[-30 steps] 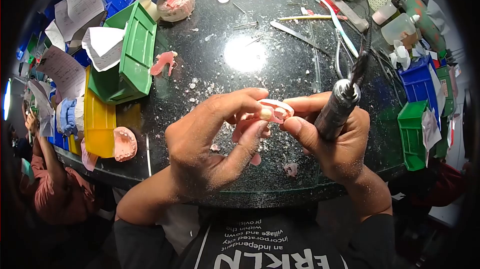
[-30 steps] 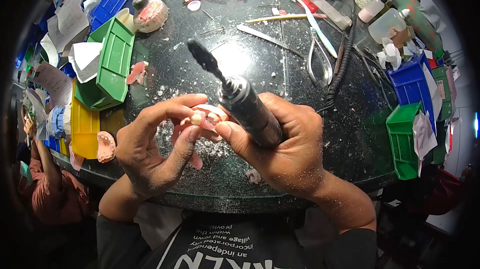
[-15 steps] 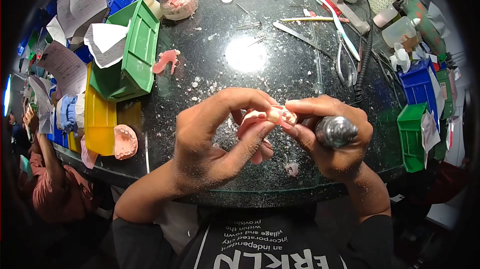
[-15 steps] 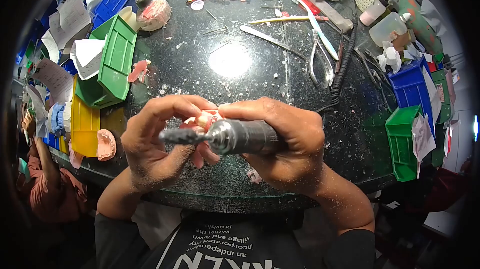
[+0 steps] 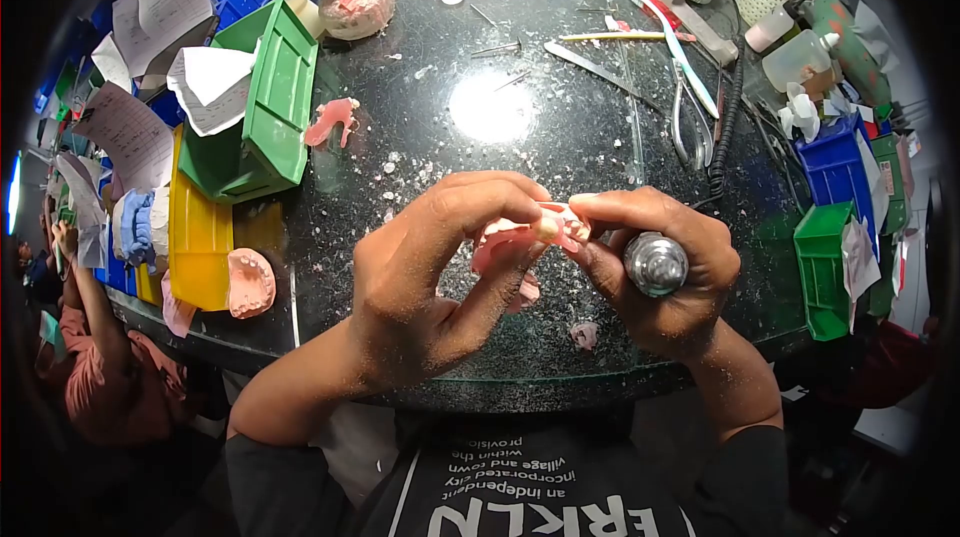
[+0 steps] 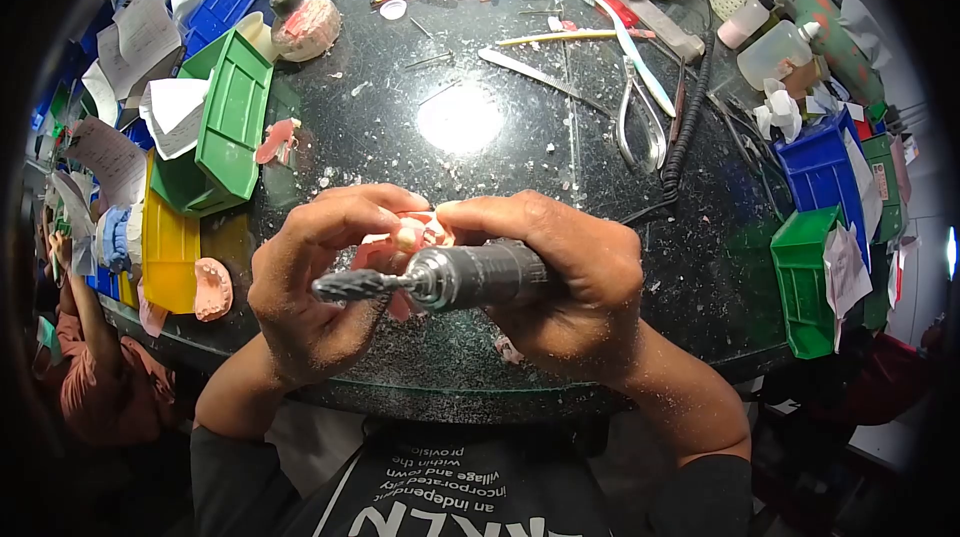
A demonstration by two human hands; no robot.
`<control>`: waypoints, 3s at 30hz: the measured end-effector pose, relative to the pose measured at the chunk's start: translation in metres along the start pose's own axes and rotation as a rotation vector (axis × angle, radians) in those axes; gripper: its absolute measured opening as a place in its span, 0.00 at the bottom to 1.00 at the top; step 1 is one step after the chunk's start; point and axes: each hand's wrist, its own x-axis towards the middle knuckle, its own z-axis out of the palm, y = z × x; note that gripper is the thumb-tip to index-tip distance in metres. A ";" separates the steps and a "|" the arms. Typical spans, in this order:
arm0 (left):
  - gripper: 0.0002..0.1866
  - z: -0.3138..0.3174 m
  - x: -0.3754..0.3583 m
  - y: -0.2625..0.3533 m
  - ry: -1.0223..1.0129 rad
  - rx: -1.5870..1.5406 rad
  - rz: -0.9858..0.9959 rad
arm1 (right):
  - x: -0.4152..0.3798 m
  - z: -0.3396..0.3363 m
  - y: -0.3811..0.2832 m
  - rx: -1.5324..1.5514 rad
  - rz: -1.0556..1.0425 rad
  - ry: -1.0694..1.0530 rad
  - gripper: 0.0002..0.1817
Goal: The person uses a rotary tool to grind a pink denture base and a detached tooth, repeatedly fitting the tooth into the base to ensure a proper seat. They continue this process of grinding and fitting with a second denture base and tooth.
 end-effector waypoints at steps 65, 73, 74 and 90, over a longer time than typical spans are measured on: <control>0.11 -0.010 0.007 0.004 0.365 0.215 -0.181 | 0.012 -0.002 0.026 -0.371 0.603 -0.017 0.09; 0.19 -0.006 0.007 0.014 0.389 0.086 -0.360 | 0.014 -0.004 0.015 -0.154 0.609 0.020 0.14; 0.20 -0.004 0.006 0.011 0.405 0.069 -0.336 | 0.012 -0.005 0.017 -0.160 0.547 0.050 0.14; 0.12 0.001 0.001 0.006 0.356 0.318 -0.204 | 0.005 -0.016 0.012 -0.211 0.182 0.192 0.12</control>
